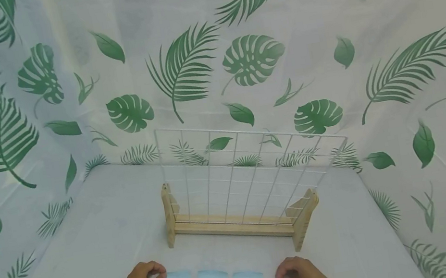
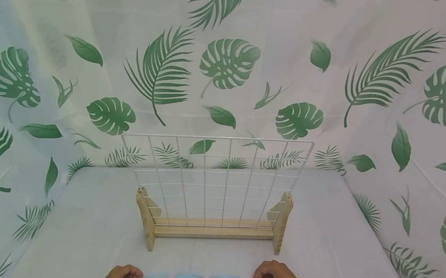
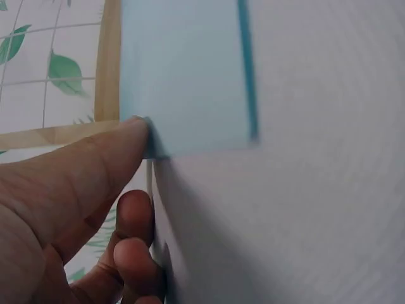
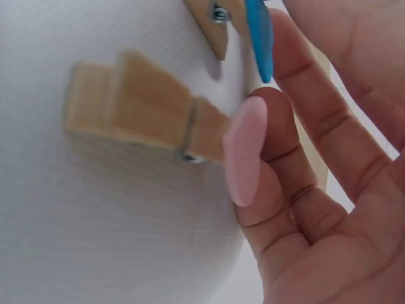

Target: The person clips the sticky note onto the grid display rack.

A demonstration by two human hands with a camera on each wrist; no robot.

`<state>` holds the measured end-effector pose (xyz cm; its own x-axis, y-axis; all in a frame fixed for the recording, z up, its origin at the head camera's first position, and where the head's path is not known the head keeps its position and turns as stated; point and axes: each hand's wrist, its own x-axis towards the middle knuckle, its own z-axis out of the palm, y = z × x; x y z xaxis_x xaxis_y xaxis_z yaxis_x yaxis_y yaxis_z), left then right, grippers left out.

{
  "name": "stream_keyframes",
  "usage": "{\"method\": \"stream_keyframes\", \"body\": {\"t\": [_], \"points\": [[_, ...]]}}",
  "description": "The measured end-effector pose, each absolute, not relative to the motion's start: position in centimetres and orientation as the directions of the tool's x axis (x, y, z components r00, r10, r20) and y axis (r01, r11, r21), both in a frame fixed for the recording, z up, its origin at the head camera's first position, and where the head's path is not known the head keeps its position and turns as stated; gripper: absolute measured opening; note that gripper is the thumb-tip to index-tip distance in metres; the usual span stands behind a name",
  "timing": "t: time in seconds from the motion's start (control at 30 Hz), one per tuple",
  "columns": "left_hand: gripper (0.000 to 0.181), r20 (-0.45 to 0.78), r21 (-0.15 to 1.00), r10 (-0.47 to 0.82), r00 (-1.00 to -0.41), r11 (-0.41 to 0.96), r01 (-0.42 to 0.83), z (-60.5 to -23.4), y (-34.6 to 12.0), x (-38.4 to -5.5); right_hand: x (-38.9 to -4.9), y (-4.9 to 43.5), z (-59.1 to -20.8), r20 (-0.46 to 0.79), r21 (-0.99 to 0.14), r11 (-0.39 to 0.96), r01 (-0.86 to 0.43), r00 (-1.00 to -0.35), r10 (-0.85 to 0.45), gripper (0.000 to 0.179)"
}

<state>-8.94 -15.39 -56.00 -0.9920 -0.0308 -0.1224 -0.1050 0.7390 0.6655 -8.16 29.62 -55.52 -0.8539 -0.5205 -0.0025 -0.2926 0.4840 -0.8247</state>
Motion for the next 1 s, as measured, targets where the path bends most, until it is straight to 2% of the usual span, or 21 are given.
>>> {"method": "stream_keyframes", "body": {"t": [0.3,0.53,0.77,1.0], "points": [[0.007,-0.131,0.674,-0.008,-0.991,0.733,-0.095,-55.5,-15.9,-9.1,-8.0,29.5,-55.1,-0.082,-0.856,0.480,-0.192,-0.866,-0.494,0.006],[0.005,-0.143,0.693,-0.006,-0.990,0.713,-0.105,-55.1,-16.4,-9.2,-8.0,29.3,-54.6,-0.094,-0.829,0.532,-0.171,-0.896,-0.434,0.006],[0.005,-0.149,0.711,-0.003,-0.989,0.694,-0.109,-55.0,-17.3,-9.5,-8.2,29.1,-54.1,-0.085,-0.843,0.517,-0.150,-0.911,-0.403,0.007],[0.007,-0.081,0.768,0.008,-0.997,0.638,-0.058,-56.7,-18.0,-10.0,-8.0,29.1,-53.9,-0.079,-0.851,0.510,-0.126,-0.929,-0.361,0.006]]}}
